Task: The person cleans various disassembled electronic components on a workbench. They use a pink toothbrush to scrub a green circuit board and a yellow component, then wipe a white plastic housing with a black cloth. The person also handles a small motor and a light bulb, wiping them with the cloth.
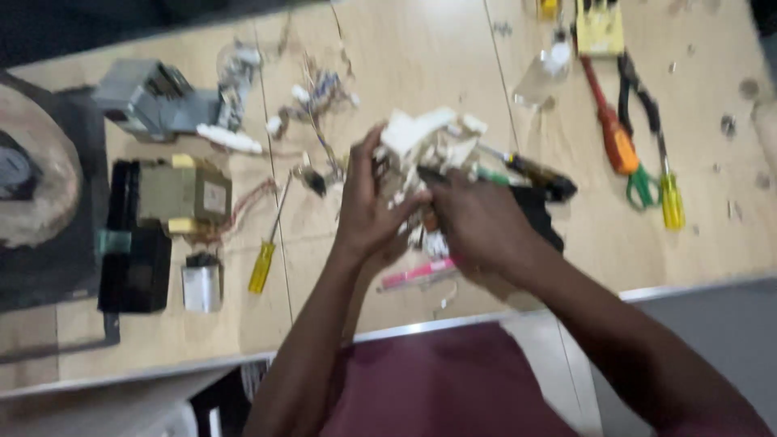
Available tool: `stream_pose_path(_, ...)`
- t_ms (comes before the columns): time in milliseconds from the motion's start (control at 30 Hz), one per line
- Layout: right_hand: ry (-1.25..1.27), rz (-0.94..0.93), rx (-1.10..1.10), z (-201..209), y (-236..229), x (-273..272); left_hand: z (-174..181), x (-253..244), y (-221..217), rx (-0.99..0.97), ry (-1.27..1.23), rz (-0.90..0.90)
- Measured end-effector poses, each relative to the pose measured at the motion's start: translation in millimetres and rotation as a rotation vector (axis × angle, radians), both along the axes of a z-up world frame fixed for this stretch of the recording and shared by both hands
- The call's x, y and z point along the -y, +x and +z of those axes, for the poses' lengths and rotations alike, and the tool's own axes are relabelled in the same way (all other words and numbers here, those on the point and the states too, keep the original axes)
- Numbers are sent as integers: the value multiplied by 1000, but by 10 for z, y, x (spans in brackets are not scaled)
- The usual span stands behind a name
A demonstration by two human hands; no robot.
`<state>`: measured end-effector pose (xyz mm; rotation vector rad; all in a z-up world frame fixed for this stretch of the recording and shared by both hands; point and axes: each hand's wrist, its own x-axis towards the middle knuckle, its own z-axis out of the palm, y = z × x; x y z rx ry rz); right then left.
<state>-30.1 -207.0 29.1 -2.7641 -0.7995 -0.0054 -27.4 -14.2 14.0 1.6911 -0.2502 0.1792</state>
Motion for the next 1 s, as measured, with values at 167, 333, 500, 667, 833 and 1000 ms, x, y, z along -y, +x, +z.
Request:
stream_pose_path(167, -28, -39, 92, 237, -38, 59, -105, -47, -31, -30, -47, 1)
stream_pose_path(333, 249, 19, -315, 101, 38, 138, -142, -6, -12, -22, -177, -8)
stream_pose_path(500, 1345, -374, -1031, 339, -292, 129, -278, -131, -29, 15, -149, 50)
stream_pose_path(667, 1882, -698, -1112, -188, -125, 3, -303, -40, -84, 88, -82, 1)
stream_pose_path(833, 1897, -598, -1133, -233, -82, -3, -326, -19, -30, 199, -17, 11)
stream_pose_path(1000, 1825, -644, -1011, 90, -173, -134, -324, 66, -133, 234, 16, 36)
